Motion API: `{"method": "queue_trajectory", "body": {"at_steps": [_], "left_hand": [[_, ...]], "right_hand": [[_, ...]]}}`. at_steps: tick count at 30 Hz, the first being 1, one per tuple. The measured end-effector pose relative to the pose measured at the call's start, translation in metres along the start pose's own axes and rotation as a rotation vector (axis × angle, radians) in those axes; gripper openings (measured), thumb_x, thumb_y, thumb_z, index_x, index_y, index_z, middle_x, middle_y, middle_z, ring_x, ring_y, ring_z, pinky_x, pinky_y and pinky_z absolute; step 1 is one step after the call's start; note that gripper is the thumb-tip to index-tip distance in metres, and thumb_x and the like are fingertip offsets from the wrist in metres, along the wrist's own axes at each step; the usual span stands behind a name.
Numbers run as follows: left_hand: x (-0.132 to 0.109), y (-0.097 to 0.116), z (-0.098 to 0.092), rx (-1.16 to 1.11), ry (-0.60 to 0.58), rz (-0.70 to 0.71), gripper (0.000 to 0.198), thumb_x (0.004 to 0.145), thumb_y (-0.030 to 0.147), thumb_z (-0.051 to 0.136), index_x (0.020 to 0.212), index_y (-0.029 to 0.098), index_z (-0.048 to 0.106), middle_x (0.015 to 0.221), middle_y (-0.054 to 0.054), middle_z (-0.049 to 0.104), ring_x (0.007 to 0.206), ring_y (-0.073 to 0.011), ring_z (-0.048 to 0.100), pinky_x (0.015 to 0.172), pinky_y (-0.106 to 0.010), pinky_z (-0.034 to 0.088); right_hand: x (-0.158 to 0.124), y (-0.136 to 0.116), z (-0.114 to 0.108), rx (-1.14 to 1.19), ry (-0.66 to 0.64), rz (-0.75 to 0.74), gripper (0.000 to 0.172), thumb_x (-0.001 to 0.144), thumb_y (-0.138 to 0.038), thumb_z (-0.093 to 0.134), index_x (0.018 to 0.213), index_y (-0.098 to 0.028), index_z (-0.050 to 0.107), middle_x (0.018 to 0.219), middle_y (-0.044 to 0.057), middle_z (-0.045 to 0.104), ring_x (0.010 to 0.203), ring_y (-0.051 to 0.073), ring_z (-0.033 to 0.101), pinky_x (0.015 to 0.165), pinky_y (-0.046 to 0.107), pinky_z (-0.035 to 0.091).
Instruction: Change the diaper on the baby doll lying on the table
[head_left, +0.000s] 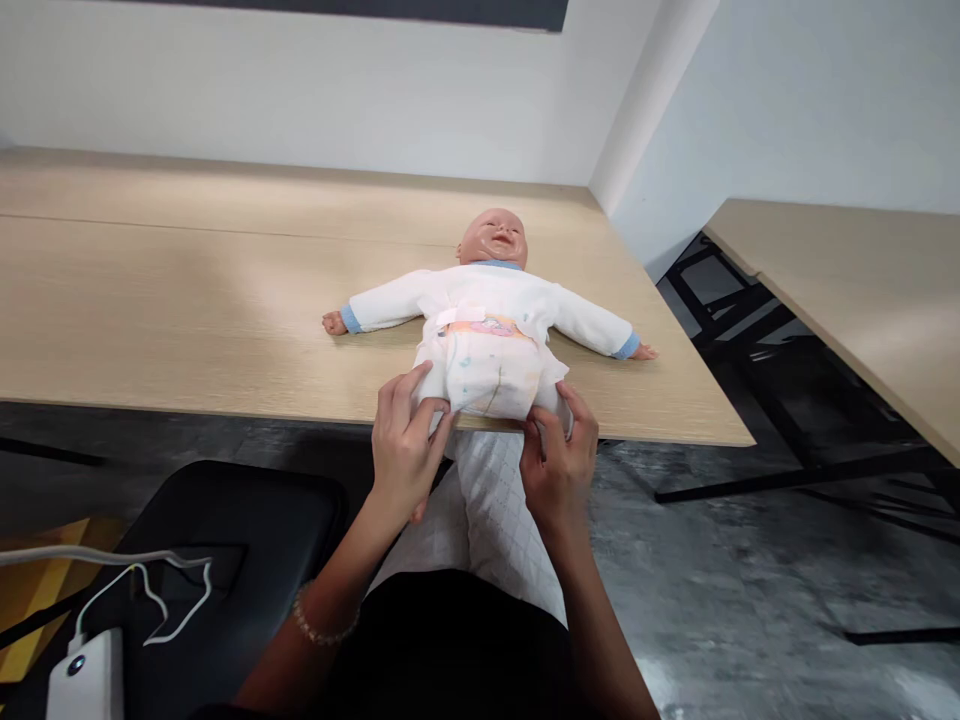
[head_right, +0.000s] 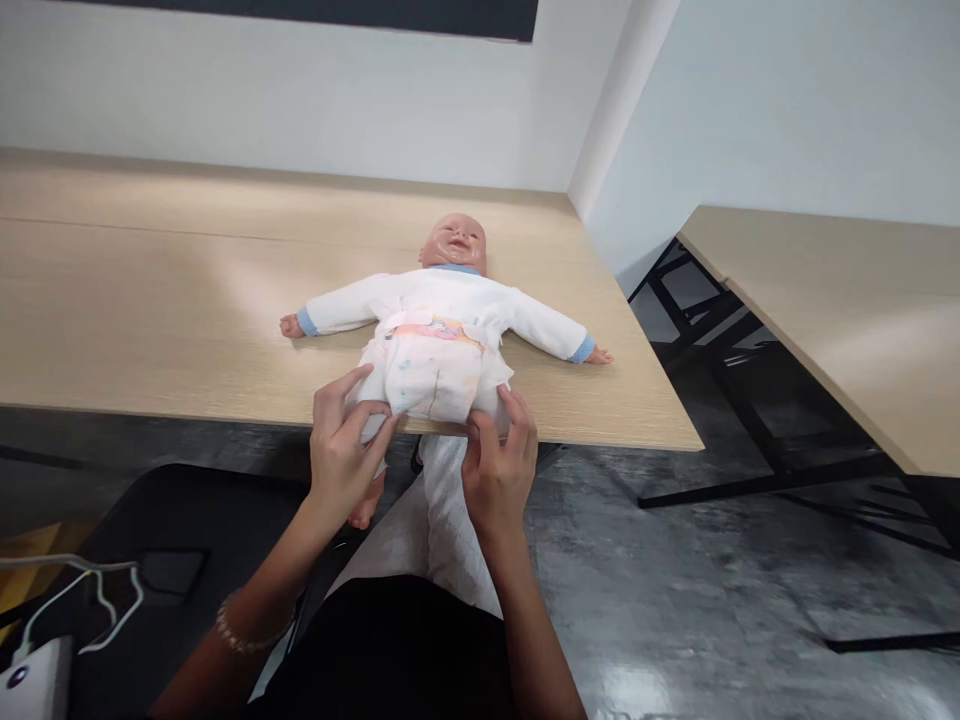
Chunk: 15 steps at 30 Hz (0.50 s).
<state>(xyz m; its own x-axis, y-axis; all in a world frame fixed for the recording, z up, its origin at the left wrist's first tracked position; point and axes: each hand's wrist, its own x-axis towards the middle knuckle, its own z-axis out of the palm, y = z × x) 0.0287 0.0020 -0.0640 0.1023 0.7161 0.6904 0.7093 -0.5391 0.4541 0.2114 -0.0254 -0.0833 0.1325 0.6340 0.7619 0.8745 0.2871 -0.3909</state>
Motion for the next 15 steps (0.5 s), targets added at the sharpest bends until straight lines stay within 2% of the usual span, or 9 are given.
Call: {"method": "queue_trajectory", "body": {"at_steps": [3,7,9,11,13,15], "left_hand": [[-0.003,-0.001,0.004,-0.005,0.047,0.012,0.005,0.091,0.02,0.065,0.086,0.021,0.065,0.138,-0.011,0.057,0.126,-0.0295,0.051,0.104,-0.048,0.046],[-0.004,0.0,-0.007,-0.199,-0.025,-0.106,0.006,0.087,0.027,0.071,0.085,0.023,0.067,0.136,-0.008,0.057,0.127,-0.0274,0.052,0.108,-0.047,0.044],[0.002,-0.004,-0.016,-0.412,0.003,-0.286,0.02,0.081,0.032,0.078,0.095,0.024,0.067,0.132,-0.008,0.058,0.126,-0.0258,0.054,0.108,-0.044,0.046],[0.015,-0.013,-0.024,-0.646,0.098,-0.541,0.034,0.079,0.036,0.079,0.106,0.024,0.063,0.129,-0.008,0.061,0.126,-0.0239,0.056,0.107,-0.041,0.047],[0.033,-0.027,-0.027,-0.859,0.159,-0.802,0.032,0.082,0.038,0.074,0.105,0.022,0.062,0.128,-0.009,0.063,0.128,-0.0224,0.056,0.11,-0.038,0.045],[0.054,-0.042,-0.025,-1.039,0.099,-1.016,0.025,0.083,0.036,0.068,0.099,0.018,0.063,0.126,-0.012,0.065,0.127,-0.0214,0.058,0.112,-0.034,0.043]], "right_hand": [[-0.003,-0.001,0.002,-0.015,0.024,0.005,0.014,0.099,-0.02,0.051,0.103,-0.021,0.065,0.136,0.016,0.054,0.131,0.03,0.051,0.104,0.054,0.048],[-0.007,0.002,-0.006,0.111,-0.015,0.042,0.006,0.096,-0.025,0.061,0.099,-0.022,0.065,0.137,0.014,0.055,0.13,0.03,0.052,0.106,0.054,0.046],[-0.003,0.007,-0.013,0.286,-0.021,0.162,0.014,0.093,-0.032,0.066,0.103,-0.022,0.064,0.135,0.013,0.057,0.128,0.029,0.054,0.108,0.054,0.045],[0.01,0.016,-0.02,0.525,-0.02,0.401,0.028,0.093,-0.043,0.065,0.111,-0.022,0.063,0.133,0.013,0.06,0.125,0.028,0.058,0.109,0.054,0.045],[0.03,0.029,-0.022,0.799,-0.04,0.672,0.04,0.094,-0.054,0.058,0.119,-0.022,0.061,0.134,0.012,0.061,0.126,0.026,0.059,0.112,0.052,0.044],[0.054,0.043,-0.02,1.028,-0.113,0.869,0.047,0.094,-0.062,0.054,0.117,-0.022,0.063,0.136,0.01,0.061,0.131,0.024,0.056,0.117,0.046,0.041]]}}
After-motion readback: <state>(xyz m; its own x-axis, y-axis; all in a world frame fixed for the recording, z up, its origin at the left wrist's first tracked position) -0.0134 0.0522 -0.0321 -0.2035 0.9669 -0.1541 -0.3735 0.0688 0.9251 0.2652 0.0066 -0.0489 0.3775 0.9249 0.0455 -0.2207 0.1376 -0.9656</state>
